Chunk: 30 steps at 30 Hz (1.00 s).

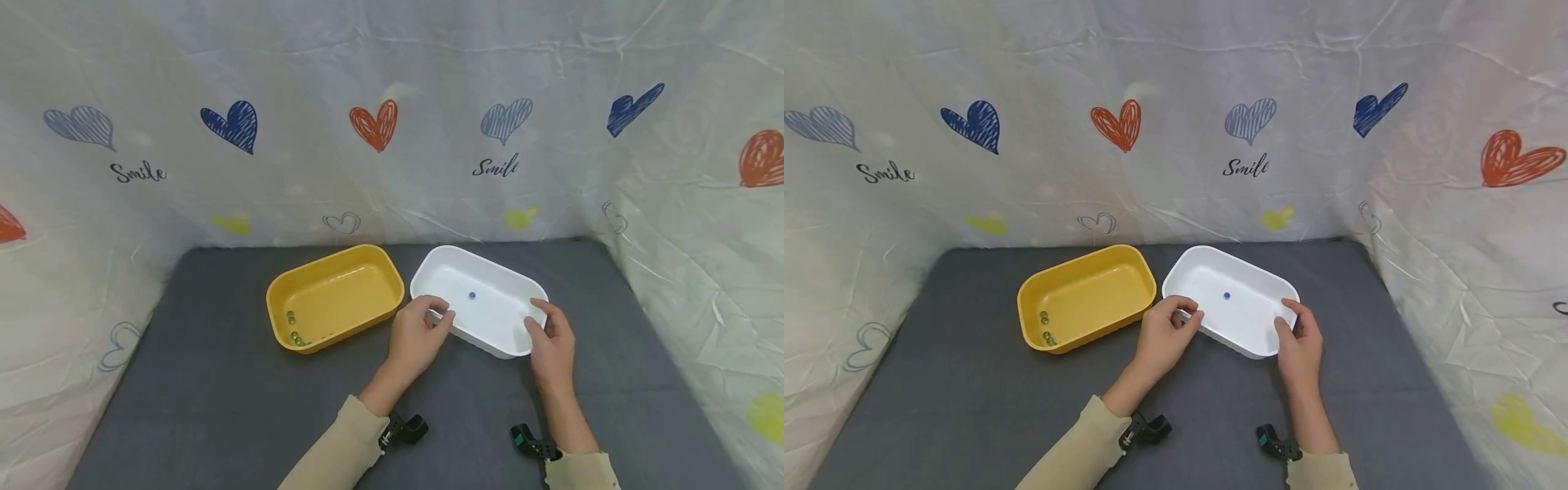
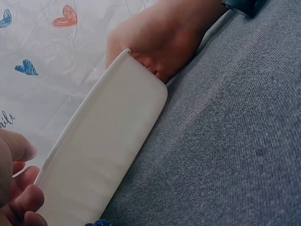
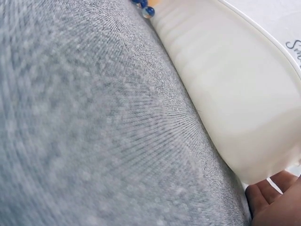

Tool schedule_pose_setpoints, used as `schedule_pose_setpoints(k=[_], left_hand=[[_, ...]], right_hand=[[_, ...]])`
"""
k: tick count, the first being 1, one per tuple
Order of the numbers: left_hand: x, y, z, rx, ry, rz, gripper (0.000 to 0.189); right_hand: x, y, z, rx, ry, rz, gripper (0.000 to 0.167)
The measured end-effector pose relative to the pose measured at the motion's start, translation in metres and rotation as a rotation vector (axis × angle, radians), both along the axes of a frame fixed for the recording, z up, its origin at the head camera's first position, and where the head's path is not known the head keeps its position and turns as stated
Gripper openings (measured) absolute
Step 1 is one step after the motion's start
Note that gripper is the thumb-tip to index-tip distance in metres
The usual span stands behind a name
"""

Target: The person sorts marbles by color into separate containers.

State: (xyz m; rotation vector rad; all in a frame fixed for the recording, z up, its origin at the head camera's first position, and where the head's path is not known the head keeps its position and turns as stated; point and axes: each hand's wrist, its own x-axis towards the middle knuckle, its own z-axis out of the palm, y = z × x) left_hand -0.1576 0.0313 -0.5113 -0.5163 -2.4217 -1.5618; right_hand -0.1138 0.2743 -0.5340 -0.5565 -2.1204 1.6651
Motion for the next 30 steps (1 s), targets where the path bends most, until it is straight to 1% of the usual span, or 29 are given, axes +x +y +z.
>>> schedule_pose_setpoints(k=[7,12,14,17,21,24,27,30], left_hand=[[0.0,-0.001,0.002,0.0,-0.003,0.003,0.011],[0.0,-0.004,0.004,-0.002,-0.006,-0.006,0.013],[0.0,-0.005,0.006,-0.003,0.002,-0.012,0.014],[0.001,-0.008,0.012,0.004,0.01,-0.022,0.015],[0.002,-0.017,0.023,0.019,0.025,-0.046,0.014],[0.003,-0.027,0.028,0.022,0.049,-0.056,0.013],[0.004,-0.037,0.027,0.03,0.06,-0.052,0.014],[0.007,-0.045,0.024,0.025,0.058,-0.05,0.014]], right_hand=[[0.0,0.0,0.0,-0.008,0.007,0.007,0.04],[0.0,0.001,-0.003,-0.008,0.001,0.002,0.04],[-0.001,0.002,-0.004,-0.007,0.001,-0.001,0.04],[-0.003,0.004,-0.004,-0.008,0.006,0.001,0.041],[-0.004,0.003,-0.001,-0.007,0.016,0.01,0.041],[-0.003,0.002,0.001,-0.013,0.028,0.01,0.04],[-0.002,0.001,0.001,-0.015,0.027,0.008,0.04],[-0.001,0.001,0.0,-0.011,0.018,0.006,0.04]])
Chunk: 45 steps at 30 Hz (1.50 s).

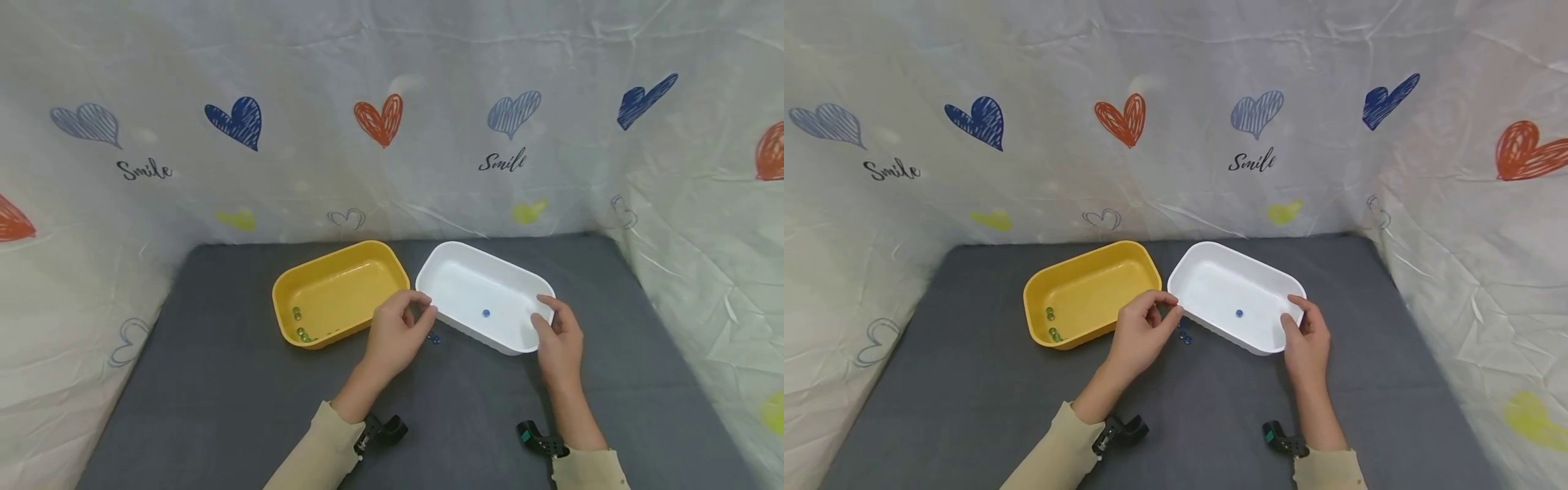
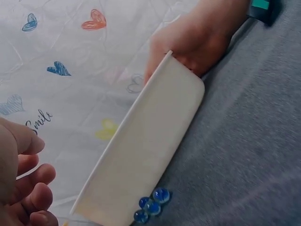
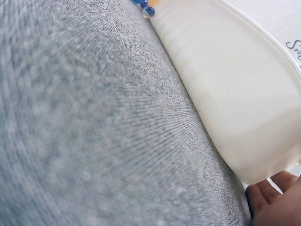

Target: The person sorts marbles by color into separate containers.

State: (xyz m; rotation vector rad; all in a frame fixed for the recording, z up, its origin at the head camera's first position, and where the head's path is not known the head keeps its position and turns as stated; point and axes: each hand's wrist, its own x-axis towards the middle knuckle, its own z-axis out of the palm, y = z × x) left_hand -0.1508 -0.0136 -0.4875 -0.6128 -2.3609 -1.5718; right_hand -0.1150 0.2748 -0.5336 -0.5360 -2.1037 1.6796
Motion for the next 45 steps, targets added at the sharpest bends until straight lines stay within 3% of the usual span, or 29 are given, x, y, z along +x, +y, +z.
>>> schedule_pose_setpoints(k=[8,12,24,34,45], left_hand=[[0.009,-0.007,-0.01,-0.031,-0.043,-0.017,0.013],[0.012,-0.006,-0.021,-0.083,-0.086,-0.015,0.016],[0.009,-0.001,-0.048,-0.239,-0.131,-0.026,0.015],[0.009,0.0,-0.055,-0.294,-0.074,-0.02,0.018],[0.009,0.001,-0.058,-0.324,-0.078,0.003,0.015]], right_hand=[[-0.001,0.001,0.002,0.024,-0.01,-0.006,0.039],[-0.001,0.002,0.002,0.022,-0.021,-0.005,0.04],[-0.002,0.001,-0.001,0.021,-0.031,-0.005,0.04],[-0.001,0.001,-0.001,0.031,-0.045,-0.013,0.041],[-0.002,0.0,-0.002,0.008,-0.015,-0.008,0.04]])
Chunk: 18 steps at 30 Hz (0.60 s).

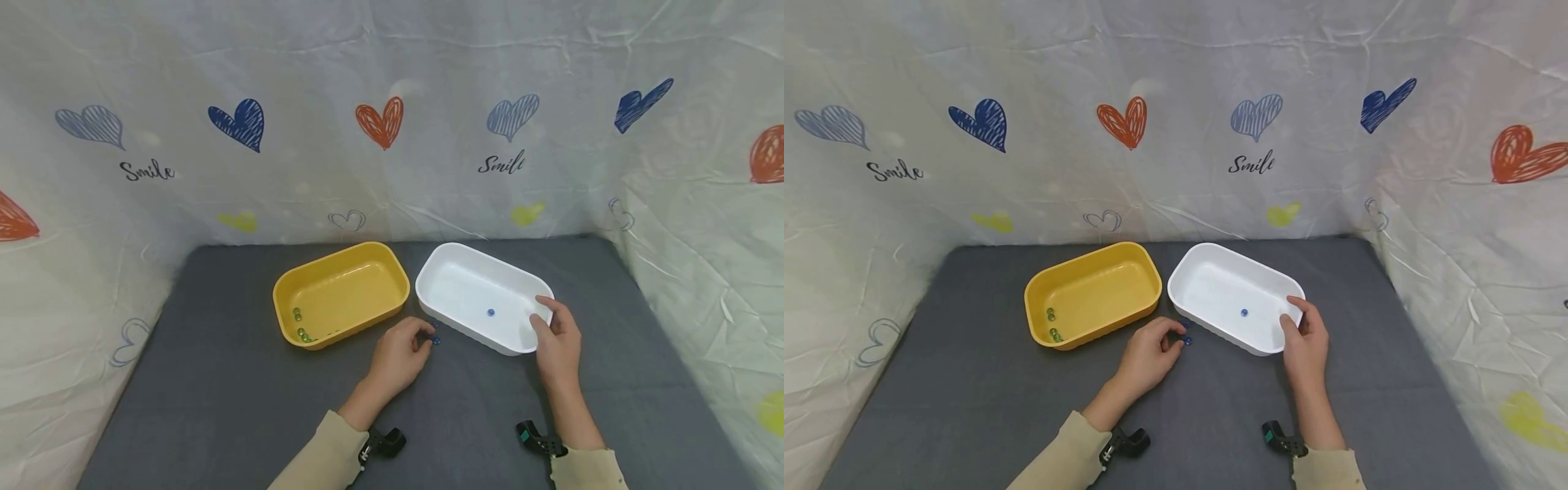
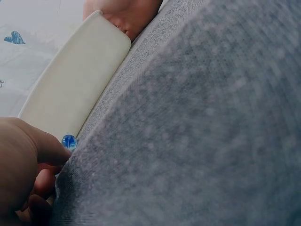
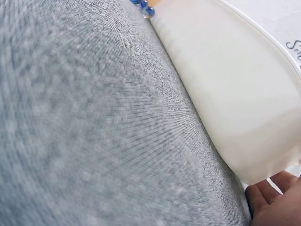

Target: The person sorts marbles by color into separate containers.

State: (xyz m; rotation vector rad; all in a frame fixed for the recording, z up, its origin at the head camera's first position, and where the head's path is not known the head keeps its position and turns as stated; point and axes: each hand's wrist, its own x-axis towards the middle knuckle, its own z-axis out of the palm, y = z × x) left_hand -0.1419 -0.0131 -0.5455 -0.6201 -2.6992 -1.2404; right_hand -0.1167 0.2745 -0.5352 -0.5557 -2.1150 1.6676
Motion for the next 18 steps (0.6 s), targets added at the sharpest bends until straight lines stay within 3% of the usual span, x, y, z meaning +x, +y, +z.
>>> schedule_pose_setpoints(k=[7,18], left_hand=[[-0.0001,-0.0003,-0.0042,-0.016,0.019,0.01,0.011],[0.0004,-0.0019,-0.0017,-0.01,0.034,-0.005,0.009]], right_hand=[[0.0027,-0.001,0.0016,0.002,-0.017,-0.002,0.04],[0.0009,-0.0001,-0.0025,0.015,0.003,0.001,0.041]])
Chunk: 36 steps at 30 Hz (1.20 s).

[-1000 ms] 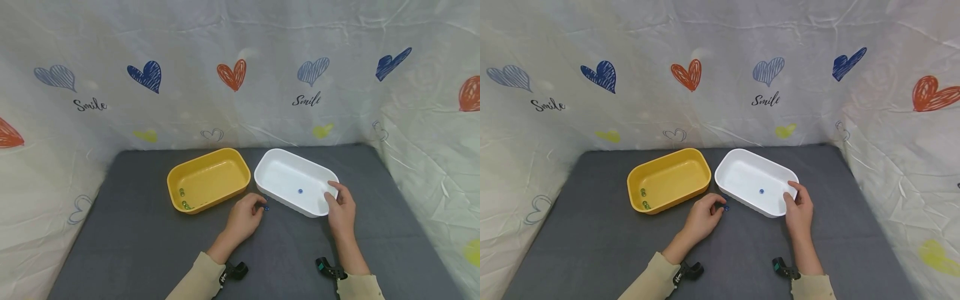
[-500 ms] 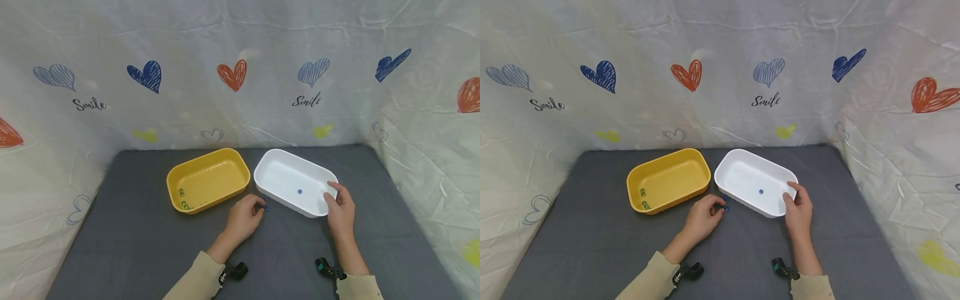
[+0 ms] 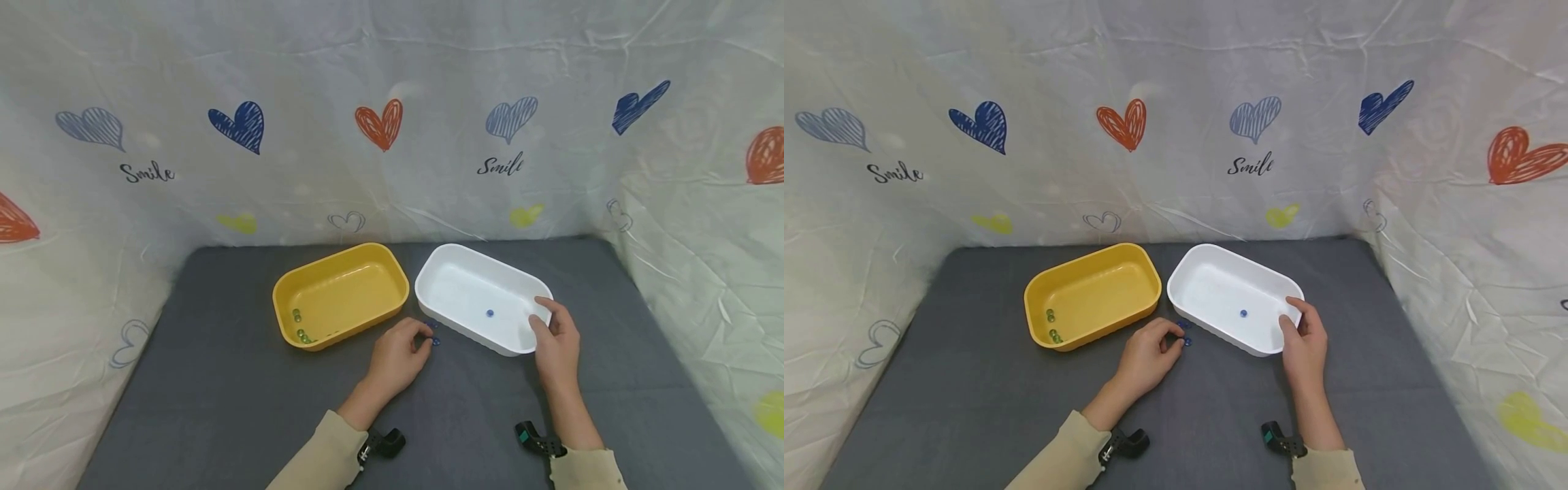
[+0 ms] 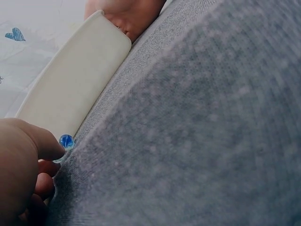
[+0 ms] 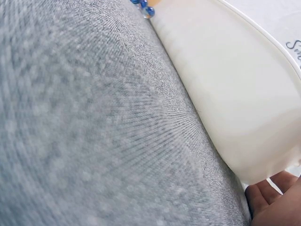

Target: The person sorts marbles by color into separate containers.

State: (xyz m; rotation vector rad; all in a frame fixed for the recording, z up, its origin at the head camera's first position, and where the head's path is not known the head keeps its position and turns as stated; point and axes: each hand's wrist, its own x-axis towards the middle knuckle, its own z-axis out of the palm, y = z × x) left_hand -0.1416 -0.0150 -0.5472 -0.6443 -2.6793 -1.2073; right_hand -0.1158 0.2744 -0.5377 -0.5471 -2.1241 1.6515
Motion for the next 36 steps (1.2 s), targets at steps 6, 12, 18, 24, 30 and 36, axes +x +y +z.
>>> schedule_pose_setpoints(k=[6,12,18,24,30,36], left_hand=[[0.0,0.0,0.0,0.009,0.006,-0.003,0.008],[0.002,0.001,0.001,0.017,-0.007,-0.001,0.011],[0.002,0.003,0.004,0.032,-0.014,-0.021,0.017],[0.002,0.003,0.009,0.043,0.001,-0.035,0.016],[0.003,0.006,0.019,0.068,0.018,-0.072,0.016],[0.004,0.011,0.034,0.079,0.035,-0.078,0.015]], right_hand=[[0.002,-0.002,0.003,0.009,-0.003,-0.006,0.04],[0.003,-0.002,0.003,0.015,-0.006,-0.01,0.039],[0.002,-0.001,0.003,0.01,-0.009,-0.02,0.038],[0.001,-0.002,0.004,-0.003,-0.009,-0.009,0.039],[0.001,-0.002,0.006,0.016,-0.028,-0.017,0.039],[0.0,-0.003,0.006,0.031,-0.034,-0.023,0.039]])
